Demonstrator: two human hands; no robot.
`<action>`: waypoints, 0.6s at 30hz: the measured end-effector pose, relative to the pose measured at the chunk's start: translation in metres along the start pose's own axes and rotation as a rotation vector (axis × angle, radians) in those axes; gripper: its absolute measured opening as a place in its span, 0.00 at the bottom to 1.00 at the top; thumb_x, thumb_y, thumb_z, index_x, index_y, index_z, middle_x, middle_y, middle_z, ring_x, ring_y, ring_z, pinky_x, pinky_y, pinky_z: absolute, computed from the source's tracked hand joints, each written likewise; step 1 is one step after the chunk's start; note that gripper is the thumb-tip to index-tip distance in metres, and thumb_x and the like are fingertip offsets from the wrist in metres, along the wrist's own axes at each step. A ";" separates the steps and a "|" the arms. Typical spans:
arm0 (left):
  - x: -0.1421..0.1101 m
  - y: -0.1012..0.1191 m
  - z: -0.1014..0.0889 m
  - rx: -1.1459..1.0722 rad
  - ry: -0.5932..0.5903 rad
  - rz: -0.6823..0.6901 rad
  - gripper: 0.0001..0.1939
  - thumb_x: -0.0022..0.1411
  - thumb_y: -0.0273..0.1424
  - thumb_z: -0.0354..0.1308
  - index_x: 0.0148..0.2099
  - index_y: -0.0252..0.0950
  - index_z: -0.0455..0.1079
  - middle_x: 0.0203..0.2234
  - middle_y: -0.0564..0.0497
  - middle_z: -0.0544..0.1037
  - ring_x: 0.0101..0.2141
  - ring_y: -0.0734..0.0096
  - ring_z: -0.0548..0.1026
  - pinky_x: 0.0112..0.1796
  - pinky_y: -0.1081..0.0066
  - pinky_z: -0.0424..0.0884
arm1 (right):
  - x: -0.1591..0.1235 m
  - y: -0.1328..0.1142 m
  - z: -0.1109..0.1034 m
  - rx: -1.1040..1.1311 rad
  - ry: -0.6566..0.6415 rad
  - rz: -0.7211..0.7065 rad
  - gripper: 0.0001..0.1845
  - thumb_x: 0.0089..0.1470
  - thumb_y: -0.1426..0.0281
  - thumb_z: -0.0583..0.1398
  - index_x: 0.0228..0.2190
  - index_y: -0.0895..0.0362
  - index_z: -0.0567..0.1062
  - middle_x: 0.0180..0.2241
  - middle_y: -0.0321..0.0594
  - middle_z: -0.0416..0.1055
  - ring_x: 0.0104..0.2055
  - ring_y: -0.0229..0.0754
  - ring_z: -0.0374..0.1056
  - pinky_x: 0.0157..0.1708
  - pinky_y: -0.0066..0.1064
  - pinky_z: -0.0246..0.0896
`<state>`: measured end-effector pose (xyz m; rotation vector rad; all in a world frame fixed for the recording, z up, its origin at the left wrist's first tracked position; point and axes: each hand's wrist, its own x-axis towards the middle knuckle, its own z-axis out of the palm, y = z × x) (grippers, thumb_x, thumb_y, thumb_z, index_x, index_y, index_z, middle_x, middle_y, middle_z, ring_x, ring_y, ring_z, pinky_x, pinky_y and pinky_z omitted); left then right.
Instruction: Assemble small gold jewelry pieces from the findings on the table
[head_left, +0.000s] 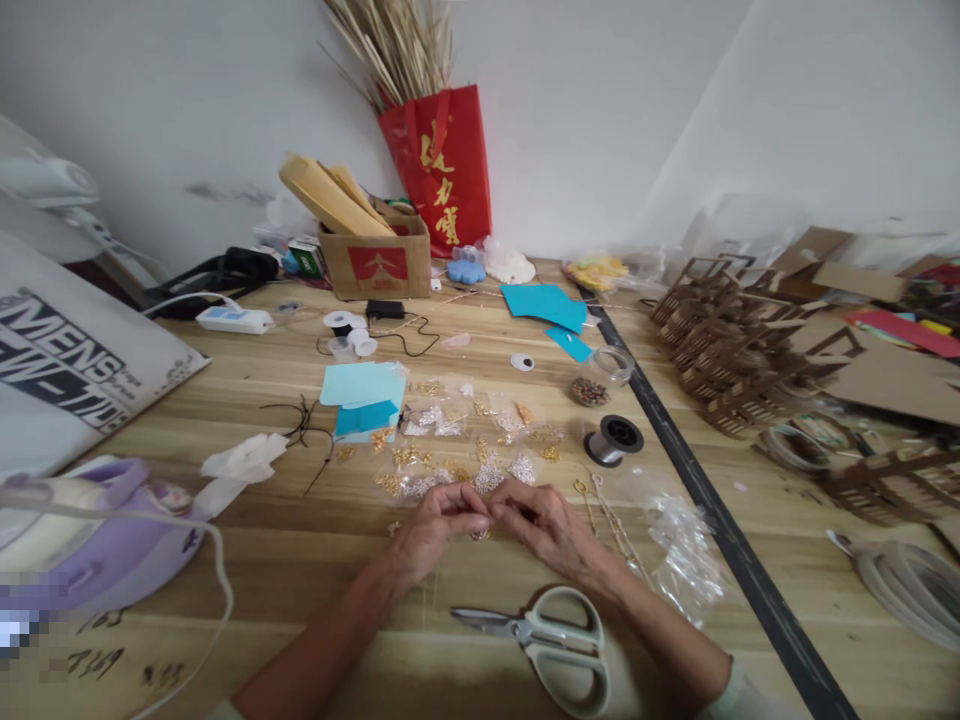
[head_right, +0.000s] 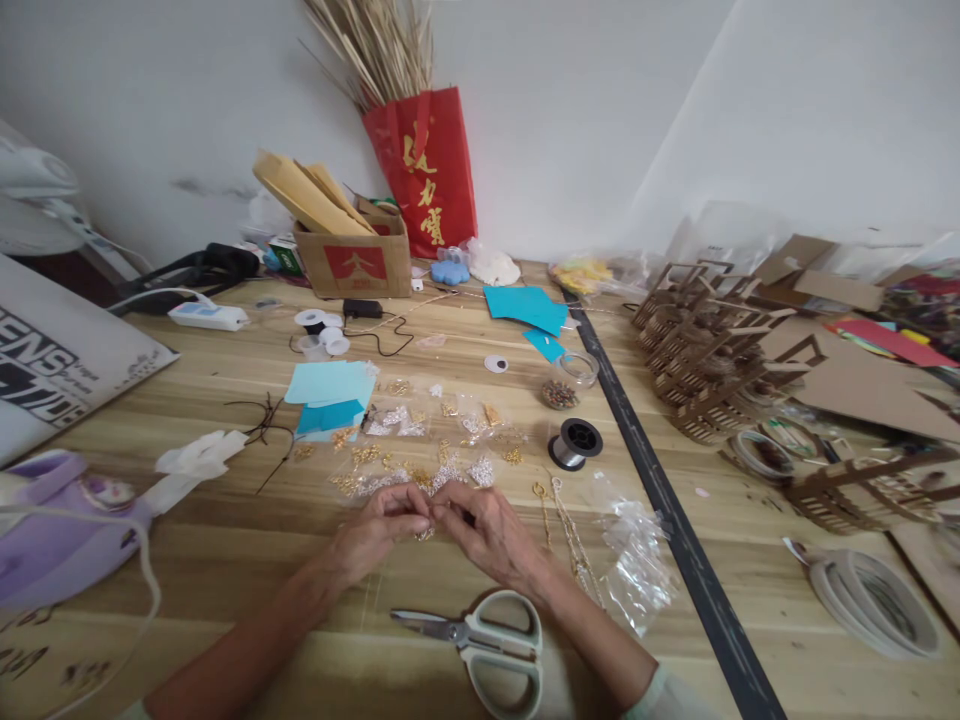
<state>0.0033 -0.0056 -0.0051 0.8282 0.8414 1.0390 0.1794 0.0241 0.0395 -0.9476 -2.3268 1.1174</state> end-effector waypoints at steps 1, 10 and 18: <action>0.000 0.000 0.000 -0.021 0.006 -0.009 0.05 0.43 0.27 0.65 0.25 0.32 0.71 0.21 0.53 0.73 0.25 0.75 0.67 0.31 0.74 0.60 | 0.000 0.000 0.000 0.000 0.001 0.000 0.12 0.60 0.68 0.49 0.30 0.57 0.70 0.25 0.34 0.68 0.25 0.34 0.59 0.24 0.24 0.50; 0.000 0.002 0.003 -0.161 0.023 -0.051 0.08 0.43 0.29 0.66 0.25 0.31 0.70 0.17 0.54 0.71 0.22 0.77 0.67 0.27 0.76 0.60 | -0.001 0.002 0.000 0.006 -0.004 -0.012 0.11 0.60 0.69 0.50 0.31 0.58 0.70 0.26 0.34 0.68 0.25 0.33 0.59 0.25 0.23 0.50; 0.000 0.000 -0.001 0.010 -0.023 0.005 0.05 0.47 0.27 0.63 0.27 0.32 0.70 0.19 0.55 0.71 0.23 0.77 0.66 0.28 0.76 0.61 | -0.002 0.000 -0.007 -0.012 -0.030 0.029 0.07 0.58 0.67 0.52 0.34 0.57 0.68 0.21 0.31 0.62 0.23 0.32 0.57 0.22 0.22 0.49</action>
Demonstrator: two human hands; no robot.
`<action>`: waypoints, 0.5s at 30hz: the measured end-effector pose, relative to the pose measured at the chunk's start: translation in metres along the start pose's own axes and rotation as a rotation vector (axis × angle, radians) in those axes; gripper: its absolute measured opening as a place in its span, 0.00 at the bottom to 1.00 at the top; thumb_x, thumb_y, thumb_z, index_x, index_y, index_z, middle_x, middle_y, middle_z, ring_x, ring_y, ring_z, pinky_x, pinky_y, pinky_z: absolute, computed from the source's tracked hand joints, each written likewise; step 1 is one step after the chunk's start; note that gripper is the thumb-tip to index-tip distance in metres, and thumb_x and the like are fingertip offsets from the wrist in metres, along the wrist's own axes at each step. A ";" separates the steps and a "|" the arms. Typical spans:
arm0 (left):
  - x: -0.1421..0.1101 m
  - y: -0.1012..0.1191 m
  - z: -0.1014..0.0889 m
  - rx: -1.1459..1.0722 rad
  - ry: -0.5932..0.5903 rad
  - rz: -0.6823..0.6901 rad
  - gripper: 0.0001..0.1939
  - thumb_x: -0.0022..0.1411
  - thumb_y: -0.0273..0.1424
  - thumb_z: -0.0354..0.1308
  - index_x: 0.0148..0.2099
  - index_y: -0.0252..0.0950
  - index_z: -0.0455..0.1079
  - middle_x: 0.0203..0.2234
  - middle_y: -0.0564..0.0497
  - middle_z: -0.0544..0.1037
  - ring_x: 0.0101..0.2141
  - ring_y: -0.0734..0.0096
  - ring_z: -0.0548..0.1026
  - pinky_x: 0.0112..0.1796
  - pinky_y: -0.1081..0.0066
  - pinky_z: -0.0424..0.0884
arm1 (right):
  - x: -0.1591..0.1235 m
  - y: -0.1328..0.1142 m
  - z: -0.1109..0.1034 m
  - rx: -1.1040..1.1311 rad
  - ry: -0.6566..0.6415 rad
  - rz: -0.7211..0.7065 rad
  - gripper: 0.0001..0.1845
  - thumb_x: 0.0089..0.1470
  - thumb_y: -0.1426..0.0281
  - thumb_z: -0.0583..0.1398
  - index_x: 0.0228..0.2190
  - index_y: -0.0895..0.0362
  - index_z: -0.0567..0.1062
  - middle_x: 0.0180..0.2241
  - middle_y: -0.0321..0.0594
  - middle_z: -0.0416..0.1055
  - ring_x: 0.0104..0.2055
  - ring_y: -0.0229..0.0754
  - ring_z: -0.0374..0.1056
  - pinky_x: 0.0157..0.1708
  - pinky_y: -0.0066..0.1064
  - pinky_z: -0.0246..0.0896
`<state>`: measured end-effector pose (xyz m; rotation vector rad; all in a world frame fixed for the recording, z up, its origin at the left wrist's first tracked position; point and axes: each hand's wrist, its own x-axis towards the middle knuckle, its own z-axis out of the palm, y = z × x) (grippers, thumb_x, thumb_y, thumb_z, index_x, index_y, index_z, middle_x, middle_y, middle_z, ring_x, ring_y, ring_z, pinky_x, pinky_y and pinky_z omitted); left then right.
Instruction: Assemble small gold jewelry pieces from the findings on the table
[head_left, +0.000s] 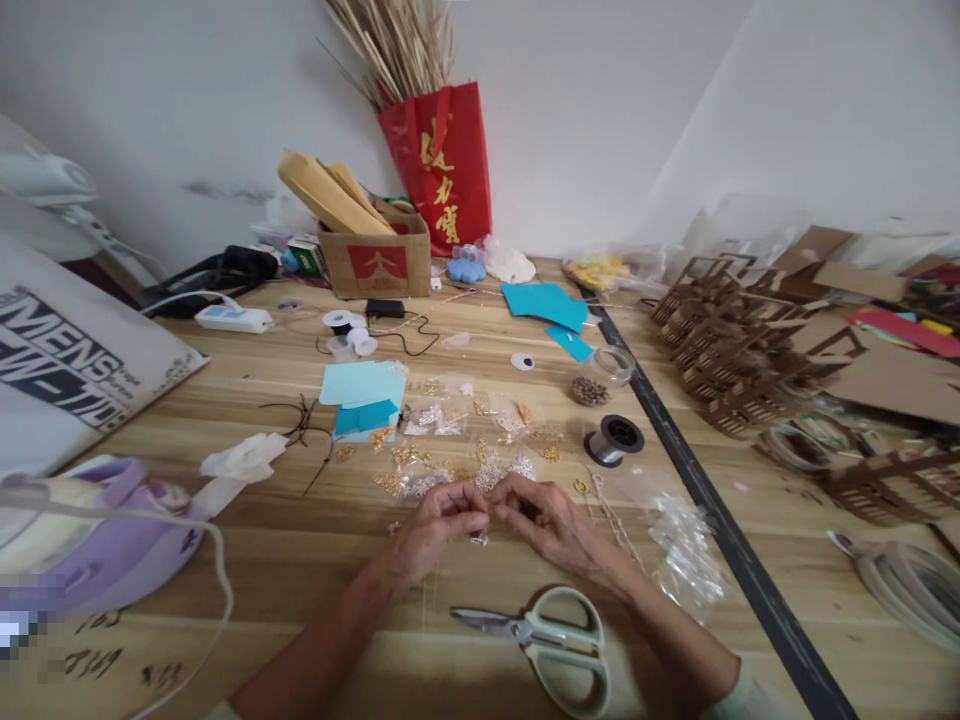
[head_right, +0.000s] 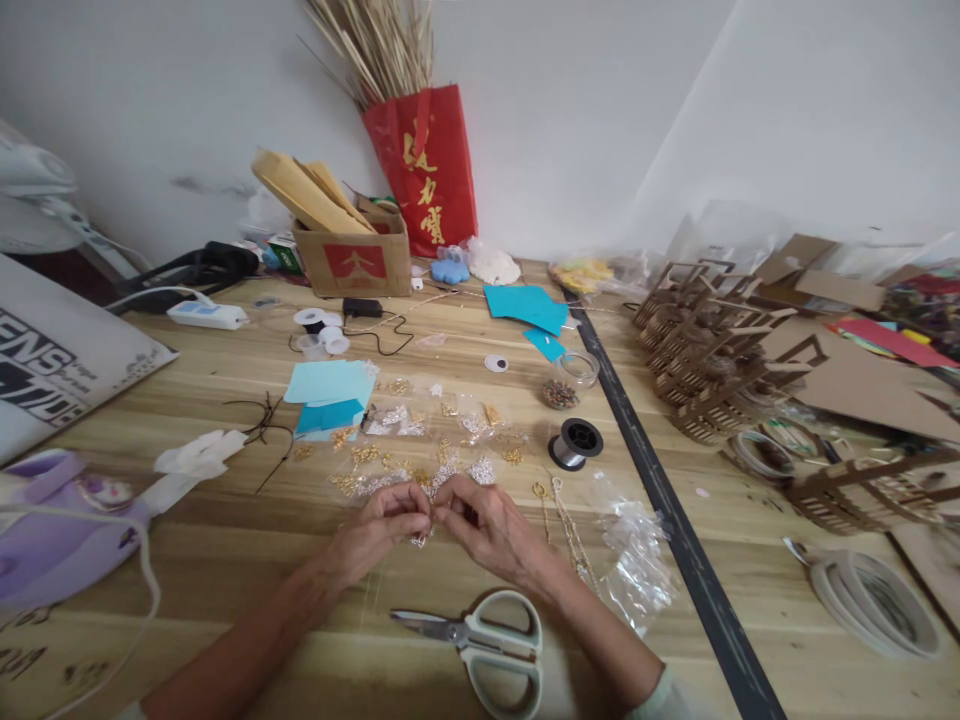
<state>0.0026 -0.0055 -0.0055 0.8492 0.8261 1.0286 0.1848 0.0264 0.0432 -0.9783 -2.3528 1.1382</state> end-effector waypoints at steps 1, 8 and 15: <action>0.000 0.000 0.000 0.036 0.000 0.001 0.05 0.46 0.27 0.63 0.27 0.32 0.70 0.19 0.54 0.71 0.23 0.77 0.66 0.28 0.75 0.61 | 0.000 -0.001 -0.002 0.005 -0.023 0.000 0.06 0.57 0.68 0.53 0.34 0.57 0.68 0.22 0.31 0.62 0.23 0.32 0.57 0.22 0.22 0.50; 0.000 0.006 0.000 0.193 0.040 -0.015 0.06 0.44 0.28 0.64 0.25 0.31 0.71 0.19 0.55 0.71 0.22 0.76 0.67 0.27 0.76 0.61 | -0.004 -0.004 -0.015 -0.080 -0.084 -0.092 0.10 0.49 0.79 0.55 0.36 0.57 0.66 0.27 0.32 0.64 0.25 0.31 0.60 0.25 0.21 0.54; 0.000 0.007 0.002 0.288 0.057 -0.015 0.08 0.43 0.30 0.65 0.25 0.31 0.72 0.19 0.54 0.72 0.23 0.75 0.68 0.27 0.75 0.62 | -0.007 -0.009 -0.019 -0.275 -0.068 -0.089 0.06 0.53 0.79 0.54 0.33 0.57 0.68 0.27 0.34 0.66 0.25 0.33 0.60 0.26 0.23 0.53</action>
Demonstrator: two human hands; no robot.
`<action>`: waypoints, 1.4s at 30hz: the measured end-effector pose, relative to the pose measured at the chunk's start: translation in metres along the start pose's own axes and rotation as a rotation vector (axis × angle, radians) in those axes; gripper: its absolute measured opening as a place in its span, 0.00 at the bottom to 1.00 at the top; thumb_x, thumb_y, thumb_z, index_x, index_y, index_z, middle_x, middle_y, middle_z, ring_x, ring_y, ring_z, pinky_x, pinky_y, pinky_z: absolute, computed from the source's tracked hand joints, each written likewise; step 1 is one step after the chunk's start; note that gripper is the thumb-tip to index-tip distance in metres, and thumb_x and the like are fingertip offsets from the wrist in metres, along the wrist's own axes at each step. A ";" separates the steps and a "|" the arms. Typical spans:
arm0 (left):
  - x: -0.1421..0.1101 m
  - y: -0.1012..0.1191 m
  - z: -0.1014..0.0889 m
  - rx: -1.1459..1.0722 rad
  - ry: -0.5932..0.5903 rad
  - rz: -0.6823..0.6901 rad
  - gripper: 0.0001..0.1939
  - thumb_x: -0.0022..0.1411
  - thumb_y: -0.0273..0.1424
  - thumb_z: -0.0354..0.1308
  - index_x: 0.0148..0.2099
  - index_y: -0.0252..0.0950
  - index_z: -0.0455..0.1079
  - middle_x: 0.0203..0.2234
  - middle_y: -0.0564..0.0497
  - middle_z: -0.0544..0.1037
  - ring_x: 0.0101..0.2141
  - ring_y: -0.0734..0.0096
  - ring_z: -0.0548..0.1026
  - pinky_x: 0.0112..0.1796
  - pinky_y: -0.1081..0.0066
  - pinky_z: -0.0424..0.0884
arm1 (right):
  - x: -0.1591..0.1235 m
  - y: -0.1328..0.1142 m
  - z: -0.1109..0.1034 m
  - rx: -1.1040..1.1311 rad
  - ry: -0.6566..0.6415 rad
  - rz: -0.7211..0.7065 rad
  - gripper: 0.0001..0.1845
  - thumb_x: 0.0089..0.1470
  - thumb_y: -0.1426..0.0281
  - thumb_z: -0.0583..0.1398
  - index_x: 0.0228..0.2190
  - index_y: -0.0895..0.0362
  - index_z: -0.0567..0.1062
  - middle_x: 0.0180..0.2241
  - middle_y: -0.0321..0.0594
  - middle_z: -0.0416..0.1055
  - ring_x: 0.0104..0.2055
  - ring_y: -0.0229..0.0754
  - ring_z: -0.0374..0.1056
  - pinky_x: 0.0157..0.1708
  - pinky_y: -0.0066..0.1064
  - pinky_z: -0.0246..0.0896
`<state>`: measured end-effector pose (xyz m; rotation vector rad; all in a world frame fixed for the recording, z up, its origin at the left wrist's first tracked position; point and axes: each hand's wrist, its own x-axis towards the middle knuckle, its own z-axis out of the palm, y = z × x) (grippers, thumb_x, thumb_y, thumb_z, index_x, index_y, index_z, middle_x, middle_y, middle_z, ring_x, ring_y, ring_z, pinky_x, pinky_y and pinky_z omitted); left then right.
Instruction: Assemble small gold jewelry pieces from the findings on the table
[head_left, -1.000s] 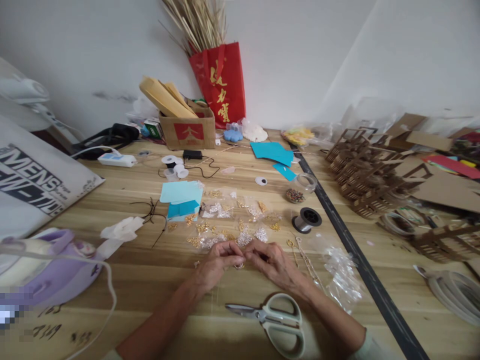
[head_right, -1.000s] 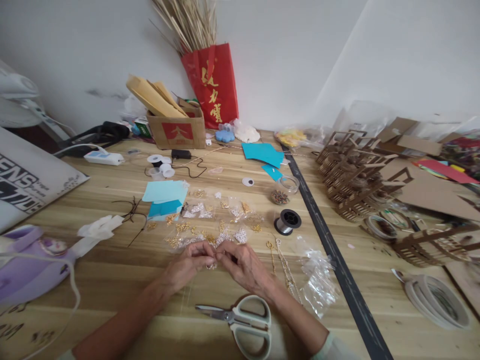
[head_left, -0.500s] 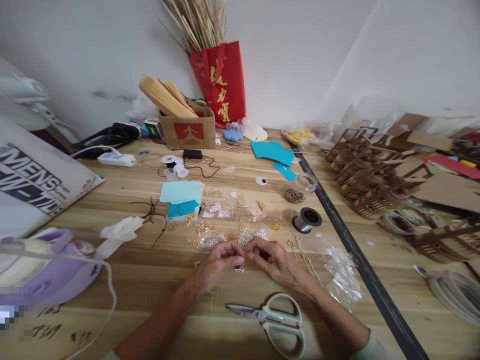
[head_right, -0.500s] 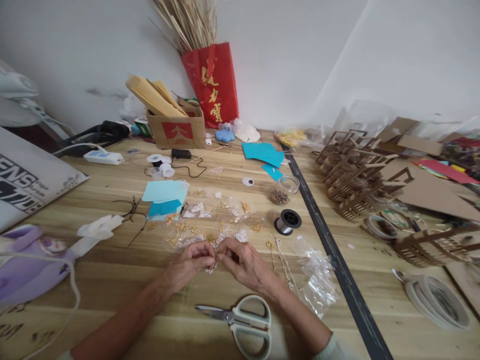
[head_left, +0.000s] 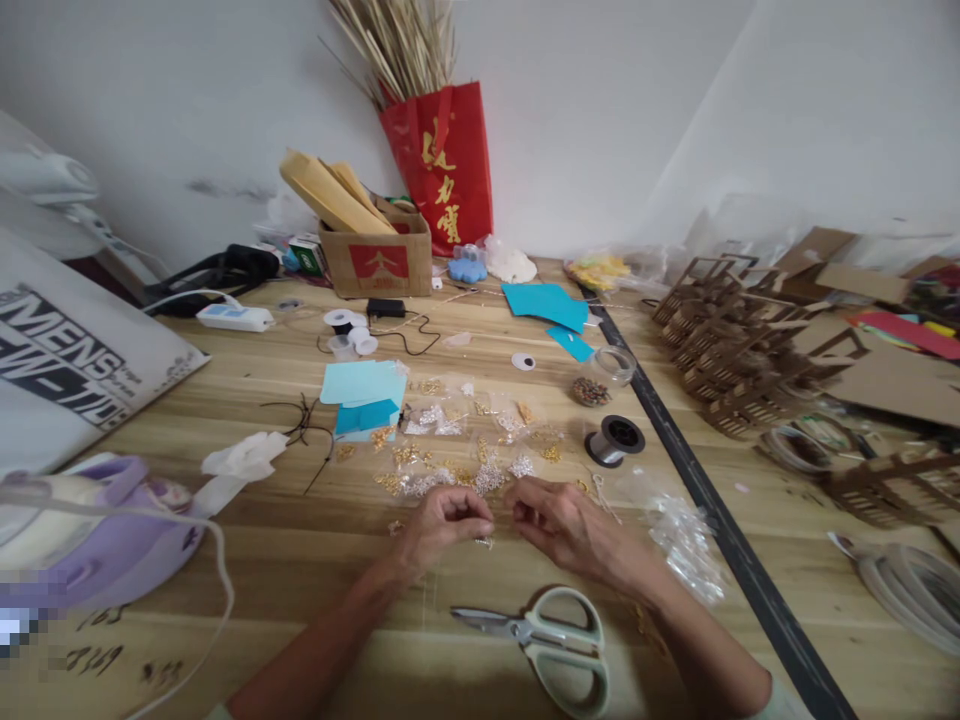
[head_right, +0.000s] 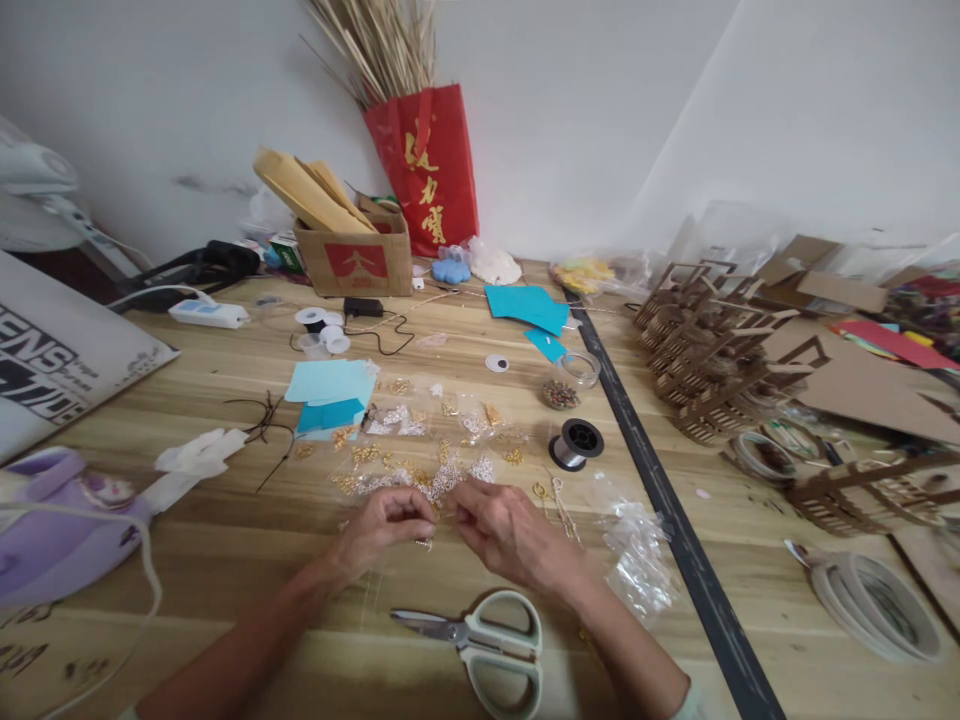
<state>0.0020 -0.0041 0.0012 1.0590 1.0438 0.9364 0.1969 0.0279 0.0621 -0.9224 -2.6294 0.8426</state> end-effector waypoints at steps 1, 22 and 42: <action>0.000 -0.001 0.000 0.009 -0.010 0.005 0.08 0.44 0.31 0.65 0.25 0.31 0.72 0.19 0.54 0.72 0.23 0.75 0.68 0.27 0.75 0.62 | -0.001 -0.001 -0.001 -0.026 0.001 -0.006 0.06 0.54 0.78 0.54 0.33 0.57 0.68 0.27 0.35 0.66 0.25 0.34 0.61 0.26 0.23 0.53; -0.001 -0.009 -0.001 0.129 -0.115 0.019 0.08 0.48 0.32 0.63 0.28 0.31 0.73 0.22 0.51 0.75 0.25 0.72 0.69 0.29 0.74 0.63 | 0.002 -0.008 0.005 -0.163 -0.030 -0.130 0.09 0.58 0.79 0.50 0.35 0.57 0.69 0.32 0.39 0.65 0.32 0.36 0.64 0.31 0.25 0.57; -0.002 0.002 0.005 0.079 0.073 0.077 0.07 0.49 0.32 0.60 0.25 0.32 0.69 0.18 0.55 0.69 0.23 0.75 0.65 0.27 0.75 0.60 | 0.005 -0.007 0.011 0.055 0.119 0.005 0.05 0.57 0.69 0.55 0.33 0.57 0.70 0.30 0.37 0.68 0.29 0.35 0.65 0.28 0.25 0.57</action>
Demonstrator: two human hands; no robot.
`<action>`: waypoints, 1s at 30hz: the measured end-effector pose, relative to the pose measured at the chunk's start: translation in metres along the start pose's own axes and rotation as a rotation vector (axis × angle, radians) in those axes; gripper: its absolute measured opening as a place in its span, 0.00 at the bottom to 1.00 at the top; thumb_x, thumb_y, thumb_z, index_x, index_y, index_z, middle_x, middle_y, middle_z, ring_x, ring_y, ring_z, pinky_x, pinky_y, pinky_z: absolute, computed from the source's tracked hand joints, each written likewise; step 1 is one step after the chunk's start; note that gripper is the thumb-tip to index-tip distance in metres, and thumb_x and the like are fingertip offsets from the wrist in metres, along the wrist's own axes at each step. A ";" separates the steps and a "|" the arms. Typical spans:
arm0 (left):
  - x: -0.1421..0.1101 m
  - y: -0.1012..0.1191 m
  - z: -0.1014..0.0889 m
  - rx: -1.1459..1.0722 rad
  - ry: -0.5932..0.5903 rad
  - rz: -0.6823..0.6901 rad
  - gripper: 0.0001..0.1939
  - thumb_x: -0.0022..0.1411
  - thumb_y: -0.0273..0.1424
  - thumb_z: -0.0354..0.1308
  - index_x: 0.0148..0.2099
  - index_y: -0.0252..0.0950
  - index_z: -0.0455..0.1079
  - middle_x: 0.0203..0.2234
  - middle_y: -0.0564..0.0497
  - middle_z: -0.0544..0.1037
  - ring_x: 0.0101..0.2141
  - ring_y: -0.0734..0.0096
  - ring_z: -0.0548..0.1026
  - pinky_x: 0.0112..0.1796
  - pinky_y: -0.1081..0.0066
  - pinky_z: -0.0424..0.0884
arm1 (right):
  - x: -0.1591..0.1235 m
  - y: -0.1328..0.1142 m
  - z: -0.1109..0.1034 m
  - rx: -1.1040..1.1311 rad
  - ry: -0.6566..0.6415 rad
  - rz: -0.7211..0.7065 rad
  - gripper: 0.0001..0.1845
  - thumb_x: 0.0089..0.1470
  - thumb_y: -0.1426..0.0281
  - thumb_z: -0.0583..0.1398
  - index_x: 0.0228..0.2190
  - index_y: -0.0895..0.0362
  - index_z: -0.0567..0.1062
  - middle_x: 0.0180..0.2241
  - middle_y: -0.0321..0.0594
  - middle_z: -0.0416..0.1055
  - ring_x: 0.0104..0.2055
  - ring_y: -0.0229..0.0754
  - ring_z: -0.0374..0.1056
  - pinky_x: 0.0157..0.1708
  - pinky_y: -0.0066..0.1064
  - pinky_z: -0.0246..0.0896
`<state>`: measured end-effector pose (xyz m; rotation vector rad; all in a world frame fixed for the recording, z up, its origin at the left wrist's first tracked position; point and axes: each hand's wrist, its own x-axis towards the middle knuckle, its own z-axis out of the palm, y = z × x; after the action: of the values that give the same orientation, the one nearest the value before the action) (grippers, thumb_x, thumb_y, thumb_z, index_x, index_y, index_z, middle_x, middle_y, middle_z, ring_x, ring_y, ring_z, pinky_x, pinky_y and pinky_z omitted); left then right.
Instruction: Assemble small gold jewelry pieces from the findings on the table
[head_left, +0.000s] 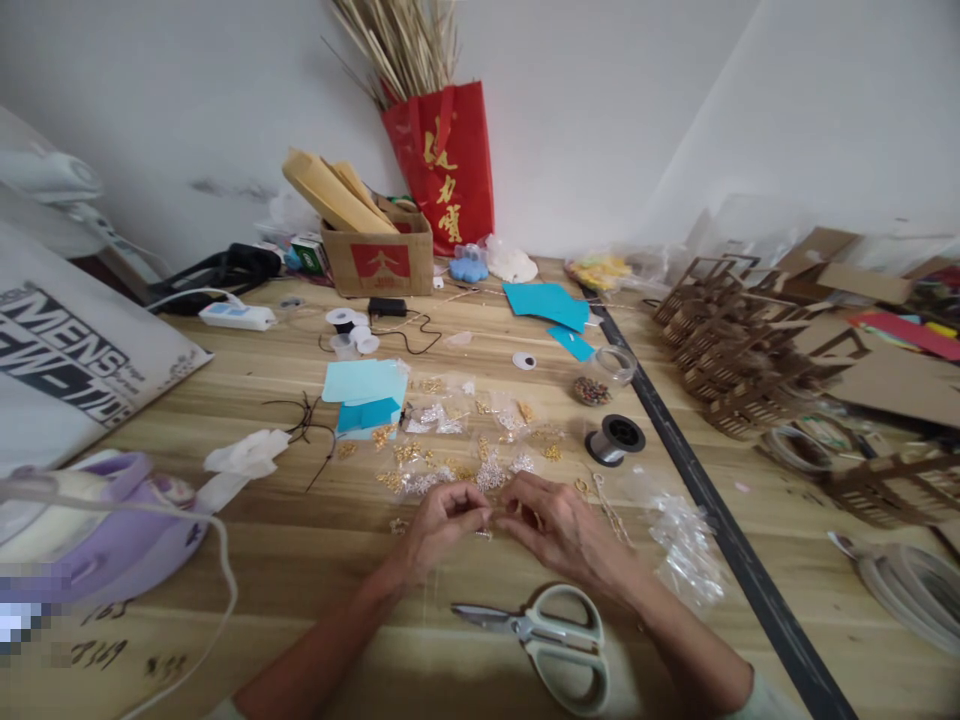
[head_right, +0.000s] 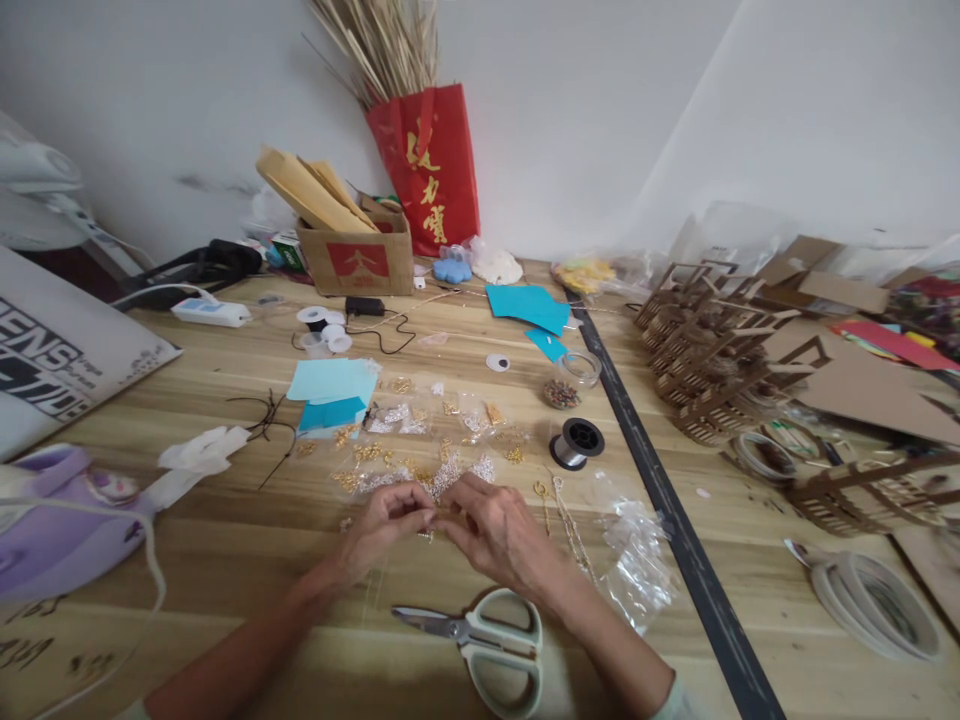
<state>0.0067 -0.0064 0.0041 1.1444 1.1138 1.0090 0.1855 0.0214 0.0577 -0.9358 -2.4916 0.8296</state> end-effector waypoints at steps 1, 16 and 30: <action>0.000 0.000 0.000 0.003 -0.003 0.007 0.07 0.49 0.32 0.60 0.25 0.32 0.69 0.18 0.54 0.69 0.24 0.75 0.65 0.27 0.75 0.60 | 0.000 0.001 0.002 -0.006 -0.010 0.002 0.05 0.57 0.70 0.55 0.33 0.56 0.70 0.30 0.37 0.68 0.30 0.36 0.66 0.29 0.25 0.58; 0.000 0.001 0.000 -0.089 0.034 -0.014 0.11 0.46 0.35 0.63 0.24 0.32 0.68 0.18 0.55 0.68 0.22 0.75 0.65 0.26 0.76 0.60 | -0.001 0.003 0.023 0.013 0.042 -0.030 0.05 0.58 0.73 0.54 0.32 0.57 0.69 0.29 0.37 0.68 0.31 0.37 0.65 0.31 0.26 0.57; 0.001 -0.002 -0.001 -0.211 0.013 -0.071 0.07 0.44 0.30 0.63 0.23 0.32 0.69 0.17 0.55 0.69 0.22 0.76 0.65 0.25 0.75 0.59 | -0.003 0.000 0.025 -0.168 0.000 -0.113 0.07 0.60 0.71 0.51 0.34 0.57 0.69 0.30 0.40 0.68 0.30 0.37 0.67 0.31 0.26 0.59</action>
<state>0.0055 -0.0056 0.0023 0.9241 1.0243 1.0528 0.1751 0.0092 0.0381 -0.8382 -2.6182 0.5929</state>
